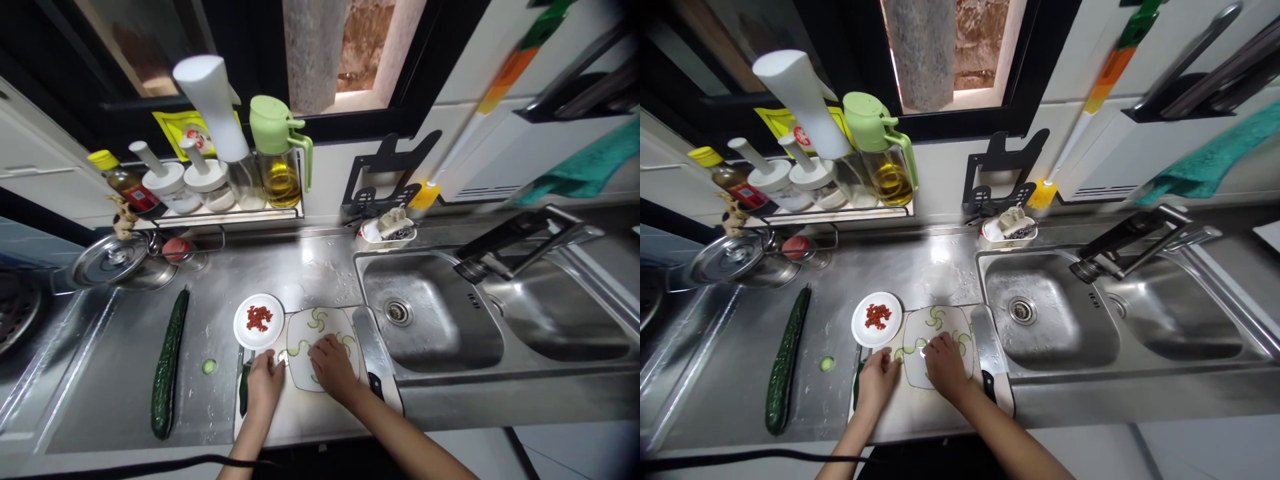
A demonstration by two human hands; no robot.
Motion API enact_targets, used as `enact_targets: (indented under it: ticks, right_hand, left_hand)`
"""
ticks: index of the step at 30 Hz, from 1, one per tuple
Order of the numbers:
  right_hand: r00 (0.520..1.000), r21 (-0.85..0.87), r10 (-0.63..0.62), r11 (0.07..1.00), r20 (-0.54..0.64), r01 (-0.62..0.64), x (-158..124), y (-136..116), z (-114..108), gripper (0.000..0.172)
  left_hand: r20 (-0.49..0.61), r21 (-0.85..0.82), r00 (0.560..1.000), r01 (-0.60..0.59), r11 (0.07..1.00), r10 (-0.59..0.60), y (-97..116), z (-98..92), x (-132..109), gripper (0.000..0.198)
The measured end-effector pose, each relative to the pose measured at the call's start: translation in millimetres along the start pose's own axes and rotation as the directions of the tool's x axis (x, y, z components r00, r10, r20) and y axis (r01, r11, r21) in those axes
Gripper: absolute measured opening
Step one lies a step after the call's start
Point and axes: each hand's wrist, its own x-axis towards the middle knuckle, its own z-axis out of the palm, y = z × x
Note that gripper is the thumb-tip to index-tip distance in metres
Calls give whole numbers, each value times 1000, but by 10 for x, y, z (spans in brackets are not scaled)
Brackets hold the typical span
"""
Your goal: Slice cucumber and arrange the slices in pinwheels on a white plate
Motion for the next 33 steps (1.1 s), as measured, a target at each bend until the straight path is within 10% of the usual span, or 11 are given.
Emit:
enact_targets:
  ticks: [23, 33]
  right_hand:
    - [1000, 111, 23, 994, 1, -23, -220, -87, -36, 14]
    - [997, 353, 64, 935, -43, -44, -65, -137, 90, 19]
  left_hand:
    - [125, -101, 990, 80, 992, -67, 106, -80, 18, 17]
    - [443, -486, 893, 310, 817, -75, 179, -184, 26, 37]
